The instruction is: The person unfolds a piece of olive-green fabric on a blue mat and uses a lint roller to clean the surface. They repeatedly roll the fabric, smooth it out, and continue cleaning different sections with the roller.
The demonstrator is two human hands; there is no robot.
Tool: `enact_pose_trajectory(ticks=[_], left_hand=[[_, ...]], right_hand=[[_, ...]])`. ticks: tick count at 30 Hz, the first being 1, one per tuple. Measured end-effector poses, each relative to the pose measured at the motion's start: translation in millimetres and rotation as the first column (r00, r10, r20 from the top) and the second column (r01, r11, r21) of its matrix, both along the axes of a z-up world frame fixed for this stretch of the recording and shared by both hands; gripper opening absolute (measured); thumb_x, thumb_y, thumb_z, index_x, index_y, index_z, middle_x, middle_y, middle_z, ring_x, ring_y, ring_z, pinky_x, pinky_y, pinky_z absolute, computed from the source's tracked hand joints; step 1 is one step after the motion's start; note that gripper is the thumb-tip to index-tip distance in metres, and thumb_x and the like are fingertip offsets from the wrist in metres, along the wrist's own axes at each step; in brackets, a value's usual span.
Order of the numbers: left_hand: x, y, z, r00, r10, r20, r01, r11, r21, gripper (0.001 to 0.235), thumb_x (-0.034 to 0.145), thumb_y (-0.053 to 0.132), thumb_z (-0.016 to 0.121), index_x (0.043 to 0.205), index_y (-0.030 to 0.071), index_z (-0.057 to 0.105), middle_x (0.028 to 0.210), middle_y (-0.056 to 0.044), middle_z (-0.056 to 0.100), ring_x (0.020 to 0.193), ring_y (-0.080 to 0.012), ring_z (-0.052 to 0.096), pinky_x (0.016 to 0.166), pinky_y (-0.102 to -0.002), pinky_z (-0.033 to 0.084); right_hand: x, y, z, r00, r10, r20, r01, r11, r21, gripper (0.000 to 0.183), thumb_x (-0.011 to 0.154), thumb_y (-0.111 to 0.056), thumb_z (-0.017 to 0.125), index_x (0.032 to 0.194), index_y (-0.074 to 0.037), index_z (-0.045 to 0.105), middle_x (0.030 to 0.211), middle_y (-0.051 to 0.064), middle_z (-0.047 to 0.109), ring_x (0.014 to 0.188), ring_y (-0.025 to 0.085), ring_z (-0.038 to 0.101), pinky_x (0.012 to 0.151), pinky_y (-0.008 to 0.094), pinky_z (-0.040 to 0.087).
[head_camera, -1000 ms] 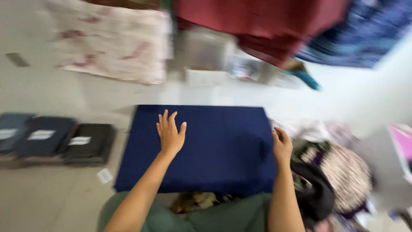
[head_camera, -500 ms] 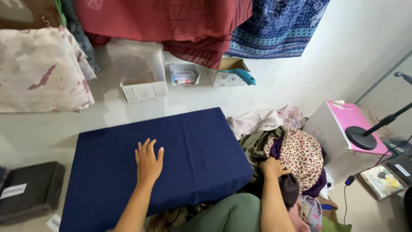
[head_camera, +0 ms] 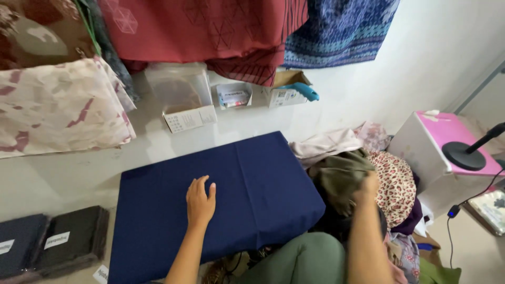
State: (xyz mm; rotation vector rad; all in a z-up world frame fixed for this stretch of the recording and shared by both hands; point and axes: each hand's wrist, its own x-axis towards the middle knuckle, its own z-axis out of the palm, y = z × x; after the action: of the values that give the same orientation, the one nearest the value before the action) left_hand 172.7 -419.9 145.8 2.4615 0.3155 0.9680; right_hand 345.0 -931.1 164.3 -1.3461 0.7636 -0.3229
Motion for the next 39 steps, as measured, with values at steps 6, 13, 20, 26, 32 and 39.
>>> enact_pose_trajectory(ticks=[6,13,20,26,32,39], left_hand=[[-9,-7,33,0.975,-0.174,0.136,0.18,0.983,-0.027,0.033,0.103,0.032,0.053,0.128,0.016,0.067,0.127,-0.006,0.071,0.128,-0.0295,0.061,0.115,-0.055,0.036],[-23,-65,82,0.702,-0.562,0.437,0.612,0.161,-0.775,0.066,0.096,0.059,0.037,0.136,0.013,0.062,0.125,-0.014,0.073,0.114,-0.0302,0.072,0.094,-0.043,0.059],[-119,-36,50,0.628,-0.742,0.236,0.247,-0.098,-0.964,0.095,0.09,0.081,0.042,0.16,0.017,0.044,0.133,-0.016,0.067,0.114,-0.0243,0.069,0.095,-0.03,0.057],[-90,-54,38,0.697,-0.68,-0.229,0.248,0.528,-0.812,0.084,0.082,0.059,0.085,0.145,0.007,0.062,0.123,-0.03,0.07,0.117,-0.0354,0.07,0.1,-0.044,0.054],[-53,-110,34,0.795,-0.574,-0.199,0.359,0.708,-0.608,0.054,0.096,0.051,0.066,0.128,0.008,0.072,0.127,-0.017,0.072,0.126,-0.0339,0.064,0.109,-0.044,0.049],[-87,-40,79,0.778,-0.523,0.348,0.54,0.274,-0.796,0.008,0.099,0.022,0.07,0.1,0.016,0.074,0.1,0.002,0.075,0.093,-0.0091,0.064,0.09,-0.028,0.052]], right_hand=[[-31,-78,134,0.822,-0.142,0.552,0.072,0.987,0.145,0.016,0.094,-0.027,0.055,0.078,-0.029,0.052,0.079,-0.006,0.055,0.073,0.011,0.055,0.066,0.029,0.051],[-172,136,256,0.797,0.604,-0.022,-0.16,0.175,-0.971,0.024,0.106,-0.006,0.047,0.116,-0.004,0.069,0.101,0.015,0.076,0.109,0.029,0.066,0.102,0.04,0.052],[-237,201,163,-0.254,0.856,-0.449,-0.603,-0.504,-0.619,0.063,0.097,-0.034,0.069,0.154,-0.017,0.047,0.108,0.015,0.079,0.098,0.037,0.075,0.084,0.049,0.058],[-175,172,60,0.289,0.918,-0.272,-0.679,-0.004,-0.734,0.044,0.085,-0.023,0.078,0.128,-0.032,0.075,0.093,0.002,0.084,0.096,0.025,0.078,0.085,0.04,0.058],[-172,158,49,0.465,0.88,-0.096,-0.351,0.085,-0.932,0.069,0.066,-0.02,0.087,0.133,-0.025,0.07,0.12,0.01,0.074,0.113,0.035,0.068,0.1,0.048,0.052],[-164,135,29,0.582,0.731,-0.356,-0.316,-0.2,-0.927,0.057,0.074,-0.055,0.076,0.126,-0.033,0.069,0.152,0.005,0.051,0.142,0.041,0.039,0.112,0.064,0.03]])
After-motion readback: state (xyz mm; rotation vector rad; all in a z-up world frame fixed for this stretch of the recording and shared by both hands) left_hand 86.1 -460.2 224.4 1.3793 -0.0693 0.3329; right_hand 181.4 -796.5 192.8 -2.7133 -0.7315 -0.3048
